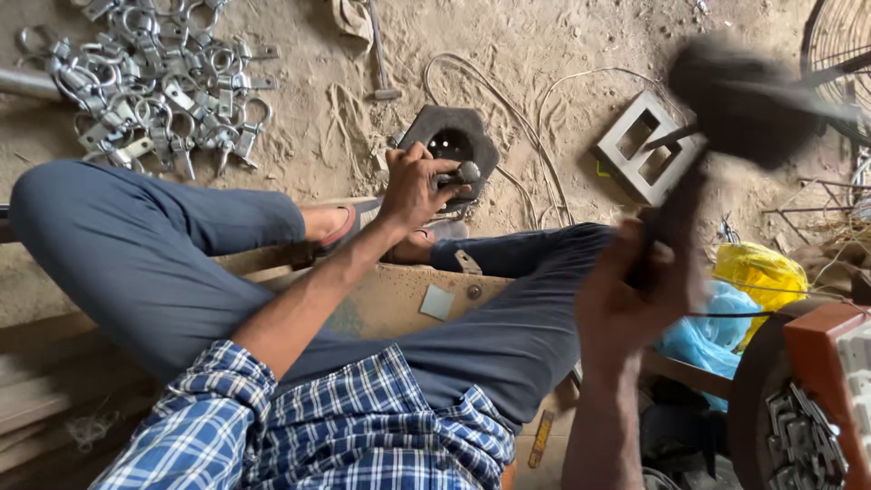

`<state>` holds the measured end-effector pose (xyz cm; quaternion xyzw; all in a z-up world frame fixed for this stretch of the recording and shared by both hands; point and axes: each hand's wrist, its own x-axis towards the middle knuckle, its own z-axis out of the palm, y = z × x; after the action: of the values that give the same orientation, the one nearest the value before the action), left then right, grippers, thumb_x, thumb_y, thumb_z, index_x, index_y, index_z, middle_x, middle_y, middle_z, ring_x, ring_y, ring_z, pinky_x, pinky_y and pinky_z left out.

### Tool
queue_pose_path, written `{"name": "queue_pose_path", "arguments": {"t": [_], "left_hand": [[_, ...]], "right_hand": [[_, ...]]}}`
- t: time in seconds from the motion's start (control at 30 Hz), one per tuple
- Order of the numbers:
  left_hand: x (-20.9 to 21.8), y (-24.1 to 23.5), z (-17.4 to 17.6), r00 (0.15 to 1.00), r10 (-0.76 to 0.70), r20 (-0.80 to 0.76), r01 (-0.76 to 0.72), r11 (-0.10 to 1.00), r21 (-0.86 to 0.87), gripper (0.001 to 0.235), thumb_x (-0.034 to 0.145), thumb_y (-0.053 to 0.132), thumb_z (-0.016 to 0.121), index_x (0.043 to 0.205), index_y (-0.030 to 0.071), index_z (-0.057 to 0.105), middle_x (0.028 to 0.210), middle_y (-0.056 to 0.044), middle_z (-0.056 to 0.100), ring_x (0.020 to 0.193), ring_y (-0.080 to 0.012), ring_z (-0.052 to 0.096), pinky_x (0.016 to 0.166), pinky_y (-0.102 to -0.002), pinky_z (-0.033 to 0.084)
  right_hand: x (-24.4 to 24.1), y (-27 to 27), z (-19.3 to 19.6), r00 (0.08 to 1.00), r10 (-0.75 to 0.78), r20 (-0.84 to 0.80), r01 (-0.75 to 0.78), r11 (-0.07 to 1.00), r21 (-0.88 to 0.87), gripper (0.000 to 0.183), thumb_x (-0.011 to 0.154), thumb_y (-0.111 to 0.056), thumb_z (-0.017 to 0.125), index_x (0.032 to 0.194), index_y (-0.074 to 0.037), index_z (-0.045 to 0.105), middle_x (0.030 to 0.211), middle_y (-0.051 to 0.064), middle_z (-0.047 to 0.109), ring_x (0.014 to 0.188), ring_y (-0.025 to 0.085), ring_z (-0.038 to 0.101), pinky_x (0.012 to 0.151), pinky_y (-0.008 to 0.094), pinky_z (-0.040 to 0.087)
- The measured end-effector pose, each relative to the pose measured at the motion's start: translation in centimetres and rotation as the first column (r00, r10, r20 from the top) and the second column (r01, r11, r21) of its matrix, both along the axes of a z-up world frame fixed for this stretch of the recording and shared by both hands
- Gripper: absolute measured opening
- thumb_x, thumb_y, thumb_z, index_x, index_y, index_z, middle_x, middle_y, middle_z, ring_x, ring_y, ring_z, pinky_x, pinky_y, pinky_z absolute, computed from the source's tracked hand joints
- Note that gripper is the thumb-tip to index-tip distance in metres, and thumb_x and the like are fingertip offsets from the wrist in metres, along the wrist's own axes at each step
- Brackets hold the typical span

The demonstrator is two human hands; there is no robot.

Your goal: The person uses a hammer and a metal punch to shape or mark a heavy hexagonal metal component. The person places the metal piece on a block and strikes the punch with the hammer multiple times.

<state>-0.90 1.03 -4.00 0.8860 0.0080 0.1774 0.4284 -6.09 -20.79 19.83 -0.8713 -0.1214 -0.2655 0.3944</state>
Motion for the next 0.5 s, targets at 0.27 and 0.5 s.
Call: {"name": "queue_pose_path", "arguments": {"t": [0.27, 0.5], "left_hand": [[-0.8, -0.6, -1.5, 1.000, 0.014, 0.007, -0.014, 0.998, -0.054, 0.050, 0.078, 0.062, 0.079, 0.103, 0.020, 0.082, 0.092, -0.008, 0.060, 0.092, -0.0223, 0.053, 0.087, -0.044, 0.032], [0.3, -0.5, -0.7, 0.996, 0.027, -0.089, -0.029, 0.999, -0.026, 0.047, 0.078, 0.055, 0.085, 0.108, 0.020, 0.083, 0.085, -0.013, 0.059, 0.084, -0.0261, 0.053, 0.084, -0.044, 0.034]], "right_hand": [[-1.8, 2.6, -5.3, 0.911, 0.279, -0.305, -0.382, 0.849, -0.364, 0.033, 0.096, 0.002, 0.062, 0.128, -0.002, 0.066, 0.087, 0.016, 0.065, 0.072, 0.032, 0.064, 0.061, 0.038, 0.050], [-0.3, 1.8, -3.6, 0.922, 0.278, -0.270, -0.325, 0.934, -0.147, 0.026, 0.107, -0.015, 0.062, 0.131, -0.003, 0.062, 0.079, 0.012, 0.065, 0.056, 0.017, 0.056, 0.048, 0.035, 0.041]]}}
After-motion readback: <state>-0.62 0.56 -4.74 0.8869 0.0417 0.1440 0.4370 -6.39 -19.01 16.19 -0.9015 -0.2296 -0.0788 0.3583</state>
